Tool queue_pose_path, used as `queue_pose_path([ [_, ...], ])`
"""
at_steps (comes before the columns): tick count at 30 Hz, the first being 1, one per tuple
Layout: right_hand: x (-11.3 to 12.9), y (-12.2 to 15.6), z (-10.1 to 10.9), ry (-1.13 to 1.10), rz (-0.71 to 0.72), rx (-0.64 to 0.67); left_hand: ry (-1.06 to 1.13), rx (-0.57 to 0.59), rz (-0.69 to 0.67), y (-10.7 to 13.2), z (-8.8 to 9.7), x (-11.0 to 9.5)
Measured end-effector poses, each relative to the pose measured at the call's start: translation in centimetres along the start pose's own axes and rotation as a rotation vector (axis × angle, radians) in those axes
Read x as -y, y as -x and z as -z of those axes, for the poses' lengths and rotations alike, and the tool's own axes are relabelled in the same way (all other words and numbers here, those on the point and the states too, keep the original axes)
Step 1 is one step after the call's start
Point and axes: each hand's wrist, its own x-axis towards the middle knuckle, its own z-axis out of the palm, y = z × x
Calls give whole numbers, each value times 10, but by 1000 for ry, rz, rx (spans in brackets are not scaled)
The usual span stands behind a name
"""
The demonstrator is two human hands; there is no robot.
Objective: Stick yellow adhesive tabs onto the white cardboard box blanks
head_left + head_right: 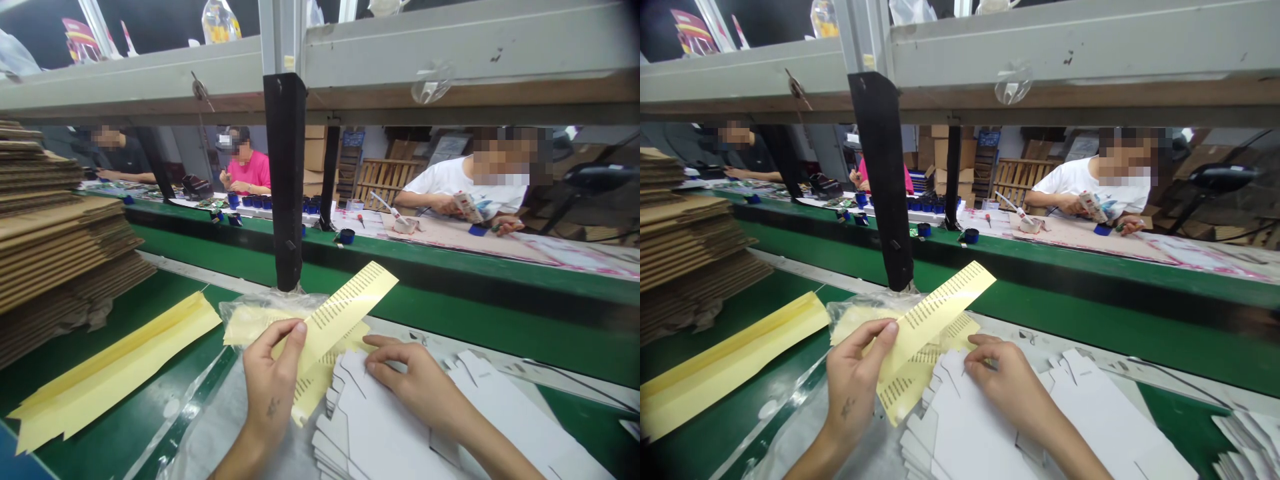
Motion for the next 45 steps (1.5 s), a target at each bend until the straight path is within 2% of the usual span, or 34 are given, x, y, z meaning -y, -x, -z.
queue_pose_path([
  [6, -1, -2, -3, -61, 31, 19, -5, -2, 4, 0, 0, -1],
  [14, -8, -6, -7, -149, 45, -21, -37, -4, 7, 2, 1, 0],
  [23, -7, -3, 2, -21, -3, -62, -69, -9, 29, 1, -1, 0],
  [28, -4, -4, 0, 18, 46, -83, -76, 8, 55, 2, -1, 0],
  [33, 12, 10, 13, 178, -9, -124, -106, 5, 52, 0, -1, 3],
  [38, 25, 29, 19, 384, -130, -77, -141, -18, 19, 0, -1, 0],
  [41, 26, 33, 16, 394, -123, -59, -157, -24, 14, 0, 0, 0],
  [45, 27, 43, 20, 294, -24, -101, -176, -14, 28, -1, 2, 2],
])
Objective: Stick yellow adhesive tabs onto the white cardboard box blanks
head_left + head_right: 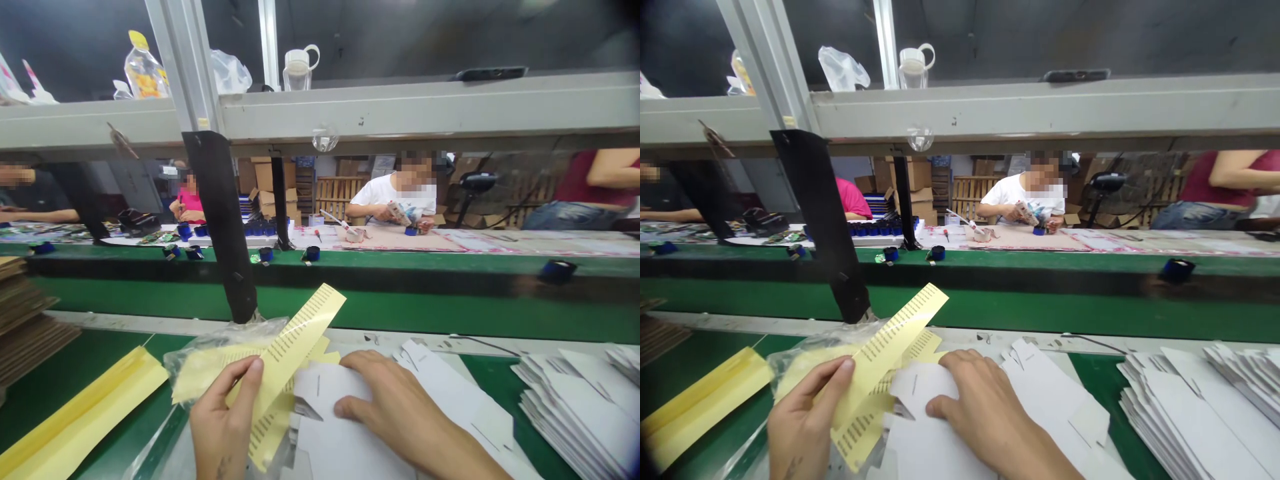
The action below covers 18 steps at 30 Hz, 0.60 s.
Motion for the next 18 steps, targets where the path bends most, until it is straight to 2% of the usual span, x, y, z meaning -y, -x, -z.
queue_pose_path([
  [3, -14, 7, 25, -100, 42, -86, -11, -12, 22, 0, 1, 1],
  [5, -37, 7, 48, -38, 2, -185, -18, -15, 21, 0, 1, 1],
  [7, -71, 5, 67, 88, -102, -246, -18, -8, 7, 1, 1, 0],
  [9, -108, 2, 74, 245, -251, -249, -10, 4, -1, 2, 0, 0],
  [12, -150, 4, 64, 350, -382, -245, 17, 43, -11, 4, -3, 1],
  [14, -158, 10, 52, 426, -396, -265, 34, 74, -37, 6, -5, 2],
  [15, -154, 12, 47, 465, -364, -302, 40, 92, -57, 7, -5, 2],
  [16, -145, 15, 44, 494, -296, -366, 42, 113, -84, 9, -6, 3],
  [18, -116, 17, 38, 499, -52, -536, 36, 159, -166, 10, -8, 3],
])
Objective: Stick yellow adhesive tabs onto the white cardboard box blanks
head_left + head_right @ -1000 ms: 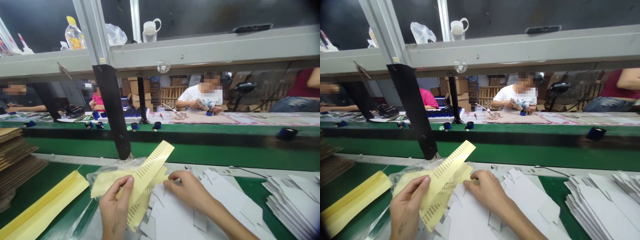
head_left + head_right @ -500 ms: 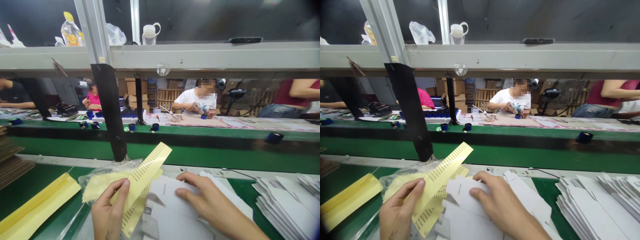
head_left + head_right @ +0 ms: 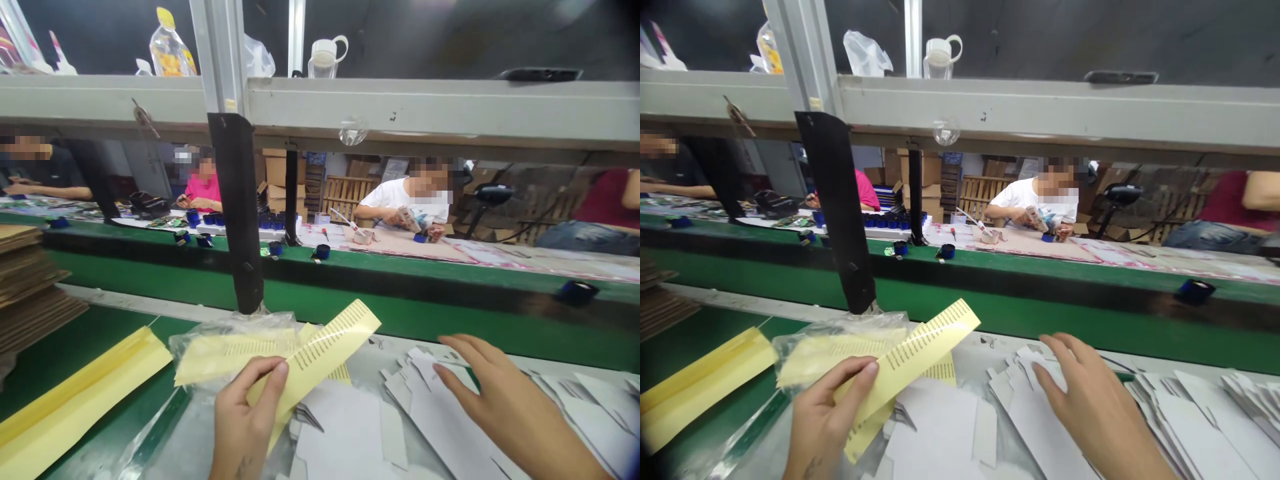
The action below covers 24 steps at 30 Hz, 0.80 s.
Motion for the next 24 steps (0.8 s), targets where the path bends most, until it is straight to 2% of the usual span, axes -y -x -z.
queue_pose_path([
  [2, 38, 0, 14, -142, 263, -217, -32, 49, -128, 1, -2, 1],
  [4, 80, -2, 24, -274, 532, -325, -75, 95, -294, 2, -4, 3],
  [6, 115, -3, 26, -396, 709, -309, -125, 130, -451, 2, -4, 6],
  [9, 147, -5, 16, -561, 755, -174, -197, 155, -584, 1, -3, 8],
  [13, 148, -10, -2, -638, 677, 11, -211, 204, -589, 2, -1, 8],
  [17, 137, -12, -4, -709, 674, 127, -149, 259, -534, 4, -3, 6],
  [19, 135, -11, -1, -761, 702, 109, -95, 294, -462, 6, -3, 4],
  [24, 135, -10, 5, -725, 794, -31, 56, 346, -140, 7, -2, 0],
])
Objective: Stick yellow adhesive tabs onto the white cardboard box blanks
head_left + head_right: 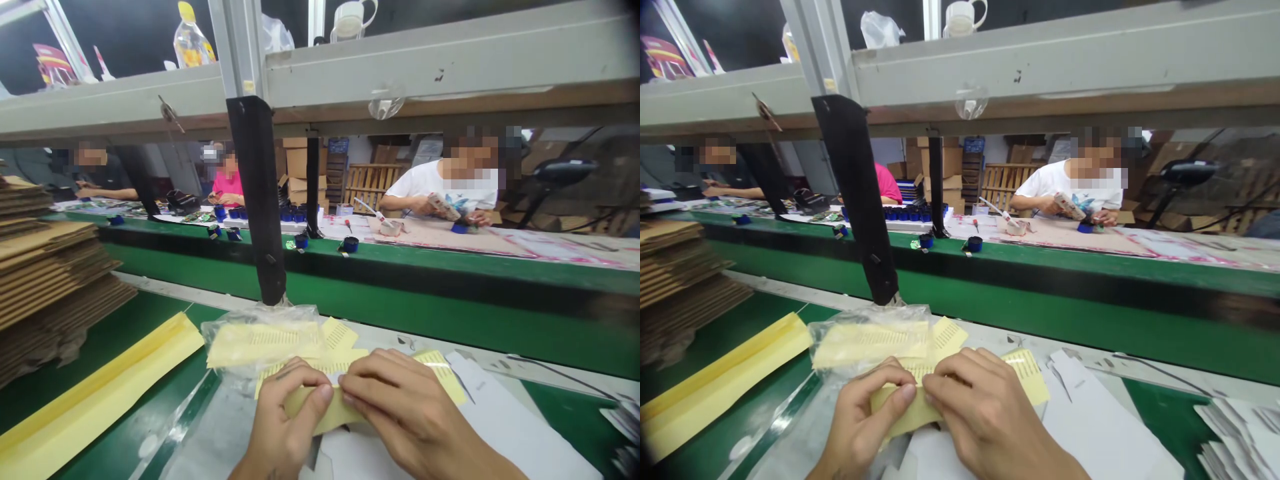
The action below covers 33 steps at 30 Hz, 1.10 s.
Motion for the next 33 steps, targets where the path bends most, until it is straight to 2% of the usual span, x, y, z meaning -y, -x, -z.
queue_pose_path([
  [3, 0, -2, 1, 37, 34, -9, 42, -36, 15, 1, 0, 0],
  [11, 1, -2, -3, 35, 79, -55, -79, 26, -83, -1, 4, 2],
  [27, 0, -2, -5, -36, 69, -58, -68, 37, -18, 0, 4, 0],
  [30, 3, -3, -2, -121, 35, -81, -28, -20, 52, 0, 4, -3],
  [33, 6, -2, 5, -213, -54, -180, 14, -211, 150, -1, 4, -4],
])
